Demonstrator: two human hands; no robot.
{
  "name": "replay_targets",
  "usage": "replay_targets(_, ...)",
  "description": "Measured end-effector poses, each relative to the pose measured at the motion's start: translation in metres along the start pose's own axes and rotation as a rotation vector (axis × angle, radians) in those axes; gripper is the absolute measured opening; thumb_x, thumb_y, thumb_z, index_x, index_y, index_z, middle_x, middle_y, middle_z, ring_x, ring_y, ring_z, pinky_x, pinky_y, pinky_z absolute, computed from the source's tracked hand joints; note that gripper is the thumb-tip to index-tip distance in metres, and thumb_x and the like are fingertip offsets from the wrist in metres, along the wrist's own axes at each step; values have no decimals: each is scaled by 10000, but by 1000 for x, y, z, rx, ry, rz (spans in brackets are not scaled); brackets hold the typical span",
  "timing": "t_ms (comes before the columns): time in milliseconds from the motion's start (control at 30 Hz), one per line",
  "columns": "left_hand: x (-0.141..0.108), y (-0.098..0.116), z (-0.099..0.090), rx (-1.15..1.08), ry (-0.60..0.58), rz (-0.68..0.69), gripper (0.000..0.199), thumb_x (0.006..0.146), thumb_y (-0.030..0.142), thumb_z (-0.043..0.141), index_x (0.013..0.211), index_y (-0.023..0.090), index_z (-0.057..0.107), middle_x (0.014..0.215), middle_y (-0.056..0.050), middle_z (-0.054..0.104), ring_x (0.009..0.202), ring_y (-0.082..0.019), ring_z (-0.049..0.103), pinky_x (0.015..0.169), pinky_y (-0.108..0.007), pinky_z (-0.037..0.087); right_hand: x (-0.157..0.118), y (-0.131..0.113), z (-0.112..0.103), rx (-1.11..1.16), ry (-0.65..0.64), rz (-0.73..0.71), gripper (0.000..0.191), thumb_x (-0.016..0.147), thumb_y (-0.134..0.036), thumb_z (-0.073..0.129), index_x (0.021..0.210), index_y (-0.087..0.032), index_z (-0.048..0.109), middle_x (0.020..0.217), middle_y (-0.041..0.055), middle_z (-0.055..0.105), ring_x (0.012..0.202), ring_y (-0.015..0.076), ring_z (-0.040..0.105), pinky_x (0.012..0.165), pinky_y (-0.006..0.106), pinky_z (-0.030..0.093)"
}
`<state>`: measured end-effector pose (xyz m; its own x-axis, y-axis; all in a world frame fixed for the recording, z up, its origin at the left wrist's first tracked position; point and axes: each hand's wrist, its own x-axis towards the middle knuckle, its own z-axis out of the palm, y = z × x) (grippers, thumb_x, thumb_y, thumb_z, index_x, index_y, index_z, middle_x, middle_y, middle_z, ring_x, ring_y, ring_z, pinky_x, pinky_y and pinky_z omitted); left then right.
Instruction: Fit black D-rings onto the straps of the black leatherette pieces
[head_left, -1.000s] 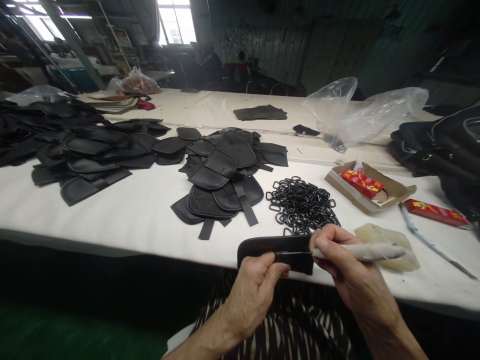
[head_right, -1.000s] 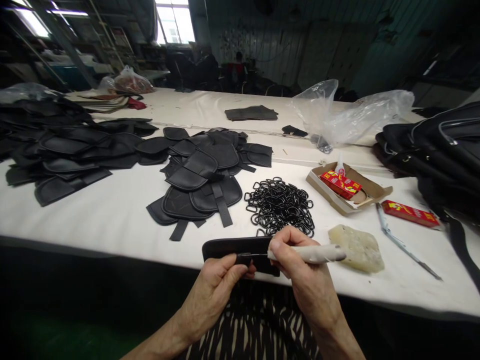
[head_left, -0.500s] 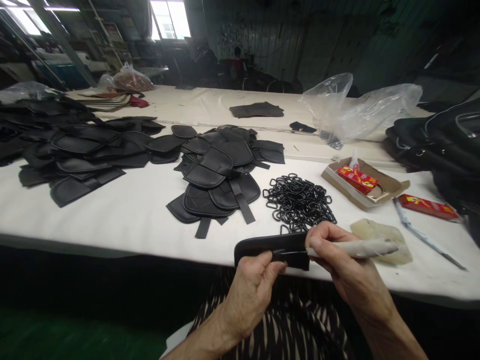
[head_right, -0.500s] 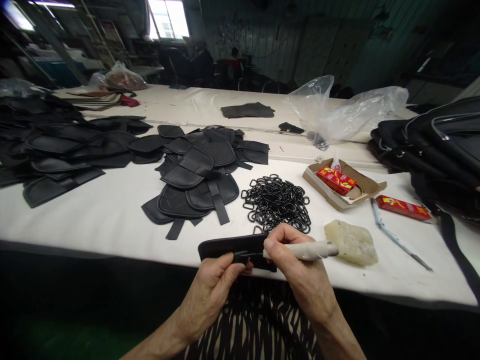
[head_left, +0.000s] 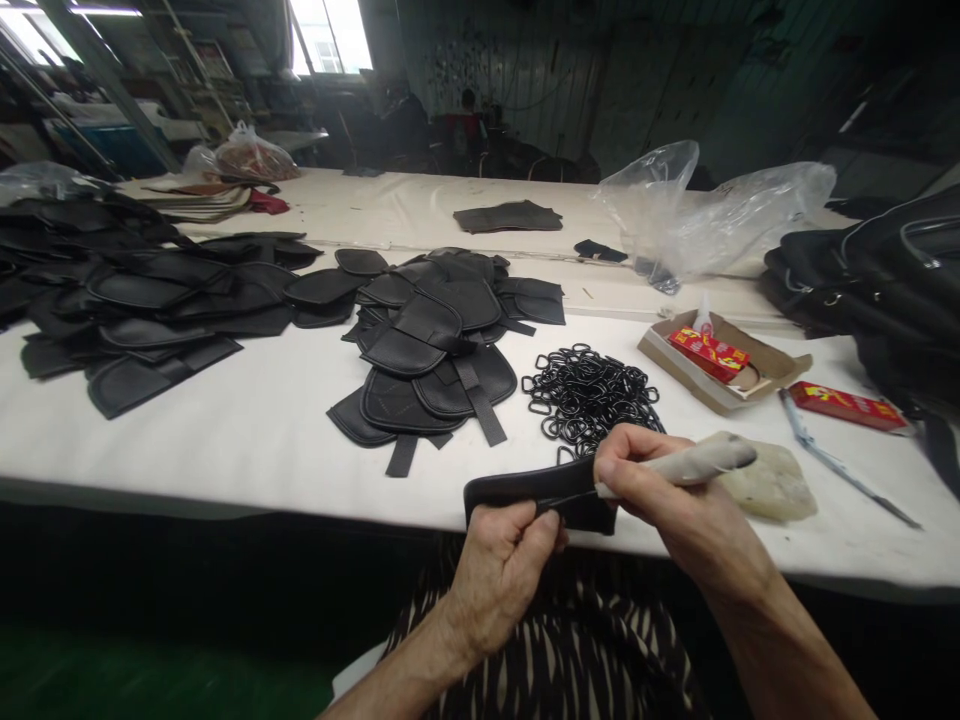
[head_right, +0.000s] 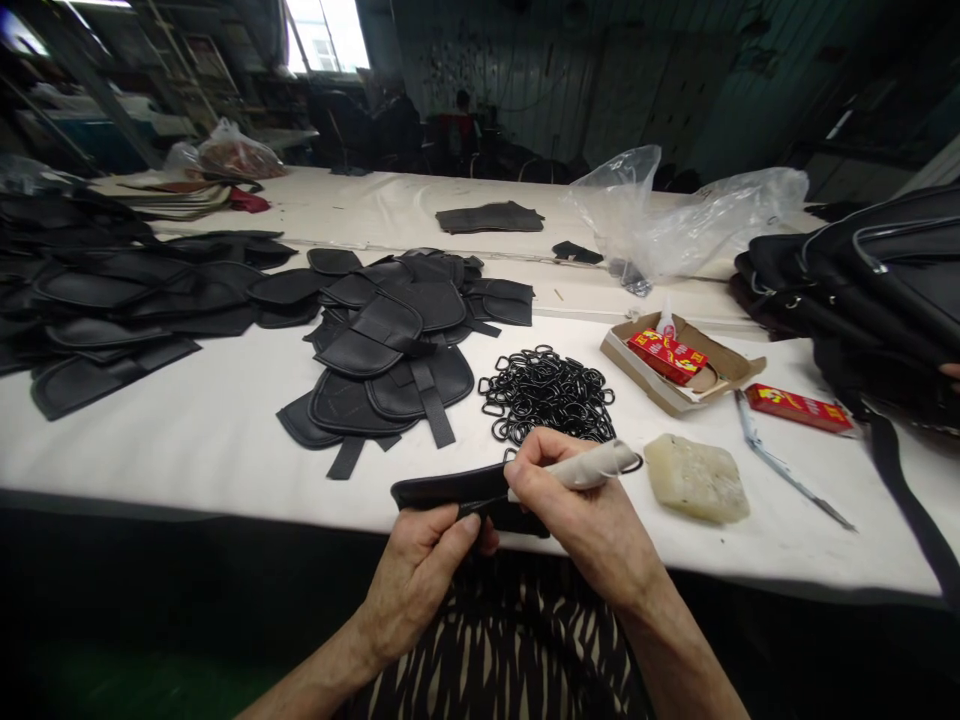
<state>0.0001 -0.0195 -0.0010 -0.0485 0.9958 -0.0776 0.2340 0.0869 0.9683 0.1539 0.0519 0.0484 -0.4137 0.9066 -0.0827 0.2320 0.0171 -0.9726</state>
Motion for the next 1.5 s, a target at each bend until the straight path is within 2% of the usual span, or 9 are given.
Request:
replay_targets(167,2,1,-1,-170,-4,-94,366,862,356,444,678,137,672,652,-66,668,640,-189,628,626,-250,469,2,0,-3,233,31,-53,261,788,-335,583,597,-186,486,552,-26,478,514,101,402,460,226,282)
replay_targets(400,4,5,0,-255,23,-130,339,848,307,457,648,125,661,638,-62,663,612,-182,629,602,-253,492,-13,-2,2,488,87,-138,249,785,-283,586,579,-182,489,548,-26,419,509,92,351,444,206,283)
replay_targets(667,4,7,-2,-490,-18,-234,355,865,392,439,780,107,633,715,-83,678,636,-181,636,658,-283,484,-35,10,8,586,249,-123,189,822,-268,523,650,-190,519,582,-22,425,524,89,329,481,183,326)
replay_targets(800,4,7,0,-624,18,-316,326,851,402,467,829,106,603,709,-91,682,626,-179,639,665,-295,487,-35,15,14,614,263,-132,205,818,-270,542,633,-189,508,586,-21,418,538,91,341,489,177,327)
replay_targets(1033,5,3,-1,-817,54,-429,322,813,405,512,779,97,598,666,-110,682,572,-185,640,612,-291,493,-37,21,17,616,299,-68,241,785,-302,597,602,-182,498,613,-11,437,549,92,352,484,169,342)
replay_targets(1267,5,1,-1,-880,122,-462,332,823,336,461,699,79,630,633,-118,677,530,-182,635,593,-298,509,-42,29,16,627,318,-18,264,775,-319,610,587,-178,490,585,-15,427,517,86,331,461,171,323)
replay_targets(1500,1,0,1,-862,155,-456,341,819,302,437,646,78,627,560,-109,655,431,-148,590,492,-237,466,-46,29,18,622,328,25,288,769,-343,615,574,-177,481,578,-18,422,514,86,320,463,178,311)
